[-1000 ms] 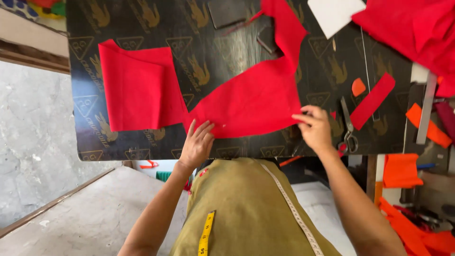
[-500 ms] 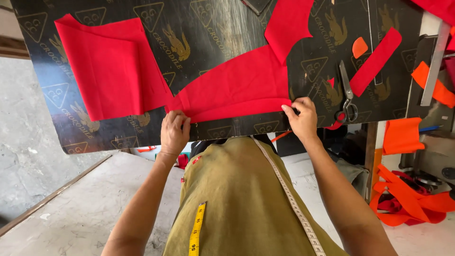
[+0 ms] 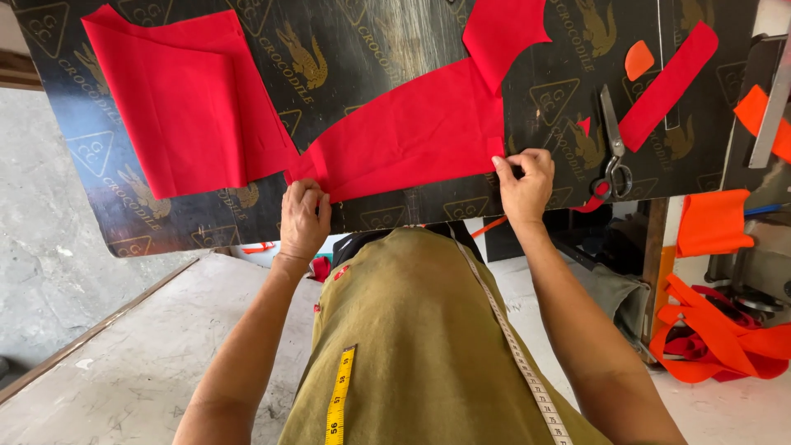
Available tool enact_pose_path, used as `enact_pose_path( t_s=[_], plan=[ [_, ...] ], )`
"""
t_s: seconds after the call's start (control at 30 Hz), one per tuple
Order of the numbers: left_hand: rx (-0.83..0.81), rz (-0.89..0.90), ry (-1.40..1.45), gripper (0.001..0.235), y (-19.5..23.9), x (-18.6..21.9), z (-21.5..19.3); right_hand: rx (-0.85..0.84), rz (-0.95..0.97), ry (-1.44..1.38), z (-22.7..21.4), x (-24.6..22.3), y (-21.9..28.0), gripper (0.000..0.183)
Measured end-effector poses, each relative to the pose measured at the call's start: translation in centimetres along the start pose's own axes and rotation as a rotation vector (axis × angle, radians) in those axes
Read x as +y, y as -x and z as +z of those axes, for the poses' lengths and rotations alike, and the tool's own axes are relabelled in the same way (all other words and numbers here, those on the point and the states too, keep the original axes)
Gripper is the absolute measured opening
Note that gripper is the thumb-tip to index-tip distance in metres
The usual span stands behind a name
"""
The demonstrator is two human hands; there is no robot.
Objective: Cutting red fabric into pattern pieces using scissors and aligning orange fabric strips on a cutting table.
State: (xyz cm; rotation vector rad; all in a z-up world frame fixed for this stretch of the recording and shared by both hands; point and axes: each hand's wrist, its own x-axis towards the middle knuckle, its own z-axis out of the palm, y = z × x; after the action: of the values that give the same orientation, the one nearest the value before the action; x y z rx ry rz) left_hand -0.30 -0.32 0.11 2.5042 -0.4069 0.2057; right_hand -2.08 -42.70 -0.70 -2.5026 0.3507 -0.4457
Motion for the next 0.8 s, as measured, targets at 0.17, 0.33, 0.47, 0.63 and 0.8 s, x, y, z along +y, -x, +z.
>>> enact_pose_path(
  t_s=[0.17, 0.33, 0.47, 0.63, 0.8],
  plan=[
    [0.008, 0.002, 0.011, 0.020, -0.2, 0.0, 0.1, 0.045, -0.249, 0.091, -0.9, -5.4, -0.1, 0.037],
    [0.003, 0.012, 0.004, 0.018, -0.1, 0.0, 0.0, -0.264, -0.523, 0.165, 1.1, -10.4, 3.9, 0.063],
    [-0.029, 0.031, -0.047, 0.017, -0.4, 0.5, -0.1, -0.507, -0.426, 0.175, 2.3, -10.7, 5.3, 0.067],
    [-0.042, 0.094, -0.136, 0.016, -3.9, 6.0, 0.1, -0.541, -0.411, 0.183, 2.4, -10.7, 5.3, 0.069],
    [-0.090, 0.074, -0.048, 0.033, -5.8, 8.0, 6.2, -0.509, -0.431, 0.202, 2.6, -10.9, 5.4, 0.071]
  ],
)
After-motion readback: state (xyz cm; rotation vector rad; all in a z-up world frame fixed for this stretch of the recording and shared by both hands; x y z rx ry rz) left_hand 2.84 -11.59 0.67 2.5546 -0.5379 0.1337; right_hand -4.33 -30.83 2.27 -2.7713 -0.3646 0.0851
